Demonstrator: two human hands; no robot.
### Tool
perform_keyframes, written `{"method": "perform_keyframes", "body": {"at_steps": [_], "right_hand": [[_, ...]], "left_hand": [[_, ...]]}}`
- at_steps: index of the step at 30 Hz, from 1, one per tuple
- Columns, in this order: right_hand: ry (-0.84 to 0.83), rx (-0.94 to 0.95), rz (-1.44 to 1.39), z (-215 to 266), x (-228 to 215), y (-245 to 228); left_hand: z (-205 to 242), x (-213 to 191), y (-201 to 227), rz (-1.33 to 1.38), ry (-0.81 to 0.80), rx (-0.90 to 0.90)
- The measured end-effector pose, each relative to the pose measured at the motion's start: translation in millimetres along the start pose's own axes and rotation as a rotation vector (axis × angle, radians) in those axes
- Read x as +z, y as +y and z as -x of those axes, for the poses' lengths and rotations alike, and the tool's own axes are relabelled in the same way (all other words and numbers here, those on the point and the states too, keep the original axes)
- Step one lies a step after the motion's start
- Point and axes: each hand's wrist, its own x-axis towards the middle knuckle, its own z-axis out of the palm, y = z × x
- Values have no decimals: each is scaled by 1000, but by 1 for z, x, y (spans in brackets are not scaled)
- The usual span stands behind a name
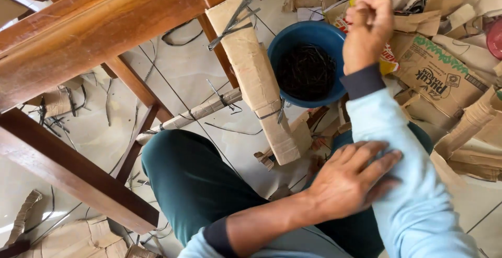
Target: The person sits on the floor and repeatedly ties thin metal wires around cardboard-wrapped wooden legs. They pick wires from a blue bowl, wrap them around the cardboard, and twist the ends by hand to secure them.
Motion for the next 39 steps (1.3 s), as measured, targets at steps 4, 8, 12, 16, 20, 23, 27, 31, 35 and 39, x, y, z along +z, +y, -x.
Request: {"method": "perform_keyframes", "body": {"at_steps": [4,8,12,16,20,23,27,31,35,39], "right_hand": [[-124,-67,372,-2,-14,48],[-193,-180,644,-6,-45,106],[-344,213,966,-16,-70,113],[-320,733,1022,-39,-67,55],[-84,888,791,-59,-108,109],[91,929,510,-65,-115,126],[-387,868,698,-51,-67,77],[-905,767,733,-25,-52,147],[-1012,606,872,-1,-31,228],[-1191,704,886,14,-11,265]], "left_hand": [[-20,39,-6,-173,135,116],[-34,50,-7,227,95,-116],[-51,29,35,760,16,-667],[-34,13,70,995,-230,-807],[-12,4,68,997,-283,-728],[3,0,61,1004,-336,-614],[12,-10,39,1011,-431,-430],[-29,-63,3,665,-233,-285],[-50,-99,-39,443,66,-258],[-50,-112,-71,140,305,-377]]}}
